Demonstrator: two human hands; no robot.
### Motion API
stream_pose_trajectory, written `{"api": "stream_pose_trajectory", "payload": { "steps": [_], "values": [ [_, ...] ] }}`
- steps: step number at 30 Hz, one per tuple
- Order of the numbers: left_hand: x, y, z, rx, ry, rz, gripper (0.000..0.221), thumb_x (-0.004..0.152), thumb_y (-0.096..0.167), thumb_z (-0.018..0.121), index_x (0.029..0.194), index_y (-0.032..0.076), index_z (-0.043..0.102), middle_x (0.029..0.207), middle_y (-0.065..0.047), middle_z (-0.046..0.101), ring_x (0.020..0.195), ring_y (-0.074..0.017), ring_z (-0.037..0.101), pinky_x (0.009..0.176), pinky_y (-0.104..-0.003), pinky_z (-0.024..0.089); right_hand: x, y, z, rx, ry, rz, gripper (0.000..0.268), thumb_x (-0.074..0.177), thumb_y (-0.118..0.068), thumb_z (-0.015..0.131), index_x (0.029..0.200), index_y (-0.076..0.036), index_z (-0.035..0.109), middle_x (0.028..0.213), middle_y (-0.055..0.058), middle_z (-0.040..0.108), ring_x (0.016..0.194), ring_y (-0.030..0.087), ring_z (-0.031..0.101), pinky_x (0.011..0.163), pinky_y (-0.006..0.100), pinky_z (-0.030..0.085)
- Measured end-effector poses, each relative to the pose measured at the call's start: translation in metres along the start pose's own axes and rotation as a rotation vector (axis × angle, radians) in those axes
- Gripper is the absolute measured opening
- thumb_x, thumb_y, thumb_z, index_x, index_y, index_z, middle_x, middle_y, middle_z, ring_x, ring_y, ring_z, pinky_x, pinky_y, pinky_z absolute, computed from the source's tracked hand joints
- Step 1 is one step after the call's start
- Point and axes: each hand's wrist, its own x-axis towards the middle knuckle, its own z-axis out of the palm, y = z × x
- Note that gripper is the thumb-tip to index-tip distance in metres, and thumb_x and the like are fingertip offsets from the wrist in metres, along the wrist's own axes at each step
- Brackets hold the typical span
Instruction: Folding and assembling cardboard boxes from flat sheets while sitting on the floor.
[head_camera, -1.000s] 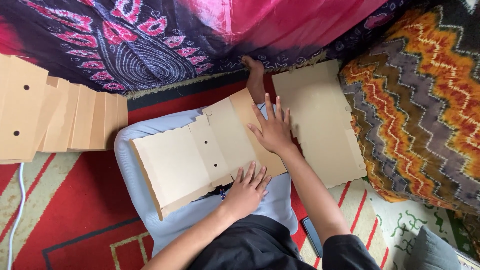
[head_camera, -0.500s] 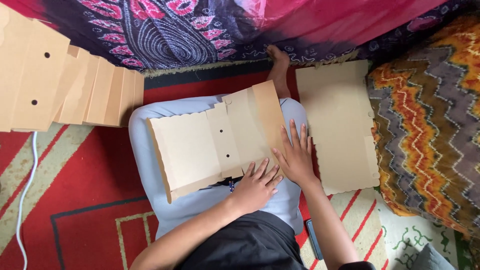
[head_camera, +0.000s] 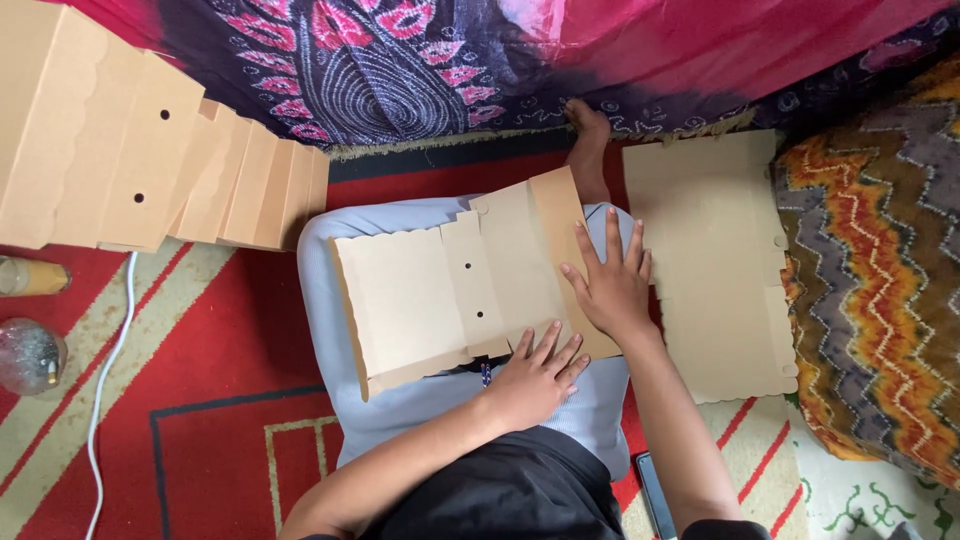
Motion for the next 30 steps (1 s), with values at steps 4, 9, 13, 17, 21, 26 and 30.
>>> {"api": "stream_pose_trajectory", "payload": {
  "steps": [4, 9, 13, 17, 21, 26, 30],
  "values": [
    [0.000, 0.002, -0.007, -0.002, -0.023, -0.004, 0.049, 0.110, 0.031, 0.042, 0.153, 0.009, 0.049, 0.161, -0.023, 0.042, 0.151, -0.0546, 0.027, 0.112, -0.076, 0.024, 0.017, 0.005, 0.003, -0.015, 0.014, -0.004, 0.069, 0.104, -0.063, 0.037, 0.165, -0.033, 0.025, 0.172, 0.016, 0.009, 0.152, 0.058, 0.005, 0.112, 0.077, 0.023],
    [-0.001, 0.001, 0.000, -0.002, 0.042, 0.009, 0.047, 0.108, 0.033, 0.046, 0.149, 0.011, 0.055, 0.159, -0.022, 0.045, 0.148, -0.0539, 0.033, 0.109, -0.075, 0.030, 0.013, 0.005, 0.004, 0.006, 0.060, -0.013, 0.068, 0.105, -0.060, 0.039, 0.164, -0.027, 0.029, 0.171, 0.019, 0.012, 0.152, 0.057, 0.011, 0.112, 0.076, 0.024],
    [-0.001, -0.001, -0.001, 0.005, 0.056, 0.001, 0.047, 0.107, 0.034, 0.048, 0.148, 0.013, 0.056, 0.159, -0.020, 0.046, 0.149, -0.0521, 0.033, 0.110, -0.074, 0.030, -0.006, 0.001, 0.008, 0.005, 0.073, -0.028, 0.071, 0.104, -0.056, 0.044, 0.165, -0.023, 0.028, 0.171, 0.021, 0.013, 0.152, 0.058, 0.010, 0.112, 0.076, 0.022],
    [0.000, 0.003, -0.012, -0.040, 0.002, -0.002, 0.047, 0.106, 0.035, 0.047, 0.145, 0.011, 0.059, 0.154, -0.022, 0.051, 0.148, -0.0532, 0.035, 0.110, -0.072, 0.033, -0.029, -0.001, 0.010, 0.031, 0.034, -0.016, 0.071, 0.105, -0.056, 0.042, 0.165, -0.022, 0.026, 0.171, 0.020, 0.011, 0.153, 0.056, 0.006, 0.115, 0.074, 0.021],
    [0.000, 0.008, -0.029, -0.068, -0.179, -0.016, 0.054, 0.102, 0.042, 0.048, 0.143, 0.009, 0.060, 0.152, -0.022, 0.053, 0.148, -0.0532, 0.034, 0.114, -0.066, 0.033, -0.053, -0.001, 0.016, 0.061, -0.002, 0.014, 0.071, 0.106, -0.054, 0.040, 0.165, -0.020, 0.023, 0.172, 0.019, 0.008, 0.154, 0.053, 0.004, 0.117, 0.071, 0.018],
    [0.002, 0.016, -0.049, -0.136, -0.334, -0.025, 0.060, 0.102, 0.045, 0.042, 0.145, 0.005, 0.058, 0.152, -0.025, 0.051, 0.149, -0.0556, 0.029, 0.115, -0.066, 0.029, -0.080, -0.002, 0.028, 0.033, -0.012, 0.016, 0.074, 0.105, -0.055, 0.039, 0.165, -0.015, 0.021, 0.172, 0.019, 0.008, 0.155, 0.051, 0.004, 0.118, 0.069, 0.019],
    [0.000, 0.019, -0.036, -0.095, -0.206, -0.007, 0.048, 0.104, 0.034, 0.046, 0.132, 0.001, 0.067, 0.139, -0.027, 0.061, 0.139, -0.0568, 0.044, 0.113, -0.066, 0.033, -0.093, 0.003, 0.048, 0.006, 0.060, -0.006, 0.069, 0.106, -0.047, 0.041, 0.164, -0.013, 0.024, 0.172, 0.019, 0.011, 0.154, 0.051, 0.010, 0.115, 0.070, 0.025]
  ]
}}
